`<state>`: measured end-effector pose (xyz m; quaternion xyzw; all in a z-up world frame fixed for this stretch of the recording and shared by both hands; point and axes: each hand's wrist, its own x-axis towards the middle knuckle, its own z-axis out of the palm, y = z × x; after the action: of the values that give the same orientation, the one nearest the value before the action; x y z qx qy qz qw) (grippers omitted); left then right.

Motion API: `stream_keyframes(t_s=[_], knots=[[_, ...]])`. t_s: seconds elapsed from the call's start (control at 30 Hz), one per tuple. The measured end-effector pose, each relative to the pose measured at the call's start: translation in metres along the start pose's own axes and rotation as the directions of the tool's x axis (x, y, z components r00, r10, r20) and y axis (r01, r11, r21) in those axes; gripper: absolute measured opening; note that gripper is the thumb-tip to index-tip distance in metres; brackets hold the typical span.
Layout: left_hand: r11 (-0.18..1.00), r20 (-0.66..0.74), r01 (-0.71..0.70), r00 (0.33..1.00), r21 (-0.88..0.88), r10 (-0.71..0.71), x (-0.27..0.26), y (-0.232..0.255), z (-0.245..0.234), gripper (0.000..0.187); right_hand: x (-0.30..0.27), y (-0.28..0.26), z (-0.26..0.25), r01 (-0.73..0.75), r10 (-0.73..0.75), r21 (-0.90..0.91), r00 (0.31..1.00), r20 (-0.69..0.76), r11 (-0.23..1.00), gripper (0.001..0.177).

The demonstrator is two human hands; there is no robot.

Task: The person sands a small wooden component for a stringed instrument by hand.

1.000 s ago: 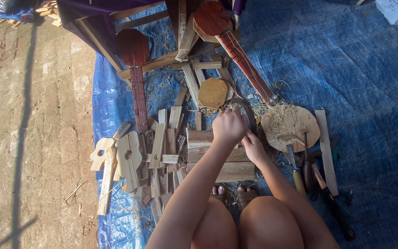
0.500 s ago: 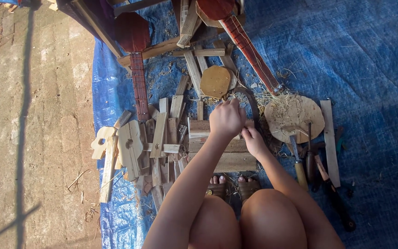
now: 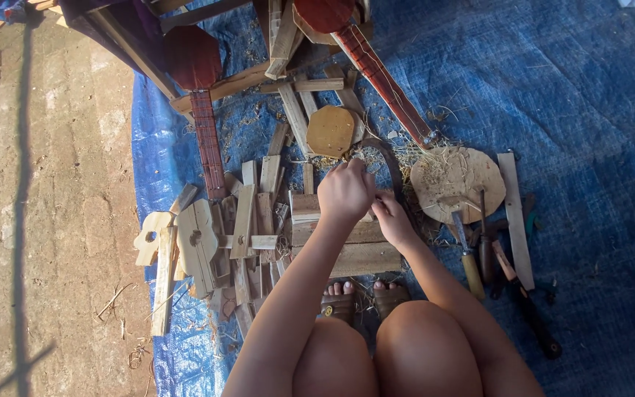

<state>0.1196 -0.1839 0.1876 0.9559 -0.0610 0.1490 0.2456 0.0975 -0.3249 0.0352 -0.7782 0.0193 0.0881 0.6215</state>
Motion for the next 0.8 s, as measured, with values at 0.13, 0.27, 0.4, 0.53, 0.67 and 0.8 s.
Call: stream_keyframes(t_s=[0.13, 0.27, 0.4, 0.53, 0.67, 0.8], knots=[[1.000, 0.008, -0.027, 1.000, 0.007, 0.027, -0.001, 0.005, -0.004, 0.021, 0.011, 0.054, 0.009, -0.089, 0.080, -0.177, 0.995, -0.059, 0.980, 0.039], [1.000, -0.012, -0.029, 1.000, 0.009, 0.029, 0.003, 0.004, 0.000, 0.021, 0.001, 0.001, -0.001, -0.026, 0.021, -0.100, 0.998, -0.055, 0.995, 0.036], [1.000, -0.024, -0.012, 1.000, -0.005, 0.012, 0.004, 0.007, -0.001, 0.023, -0.039, -0.138, -0.021, 0.091, -0.094, 0.098, 0.995, 0.032, 0.991, 0.042], [1.000, -0.044, -0.012, 0.999, 0.016, 0.013, -0.002, -0.002, -0.003, 0.022, -0.014, -0.038, 0.000, 0.084, -0.088, 0.175, 0.996, 0.015, 0.981, 0.042], [0.999, -0.054, -0.030, 0.998, 0.013, 0.031, -0.013, -0.005, -0.005, 0.022, -0.012, 0.016, 0.008, -0.061, 0.058, -0.129, 0.998, -0.030, 0.990, 0.042], [0.999, -0.065, -0.035, 0.997, -0.014, 0.034, -0.011, -0.005, -0.004, 0.021, -0.003, 0.006, 0.007, -0.037, 0.036, -0.055, 0.999, -0.007, 0.998, 0.038]])
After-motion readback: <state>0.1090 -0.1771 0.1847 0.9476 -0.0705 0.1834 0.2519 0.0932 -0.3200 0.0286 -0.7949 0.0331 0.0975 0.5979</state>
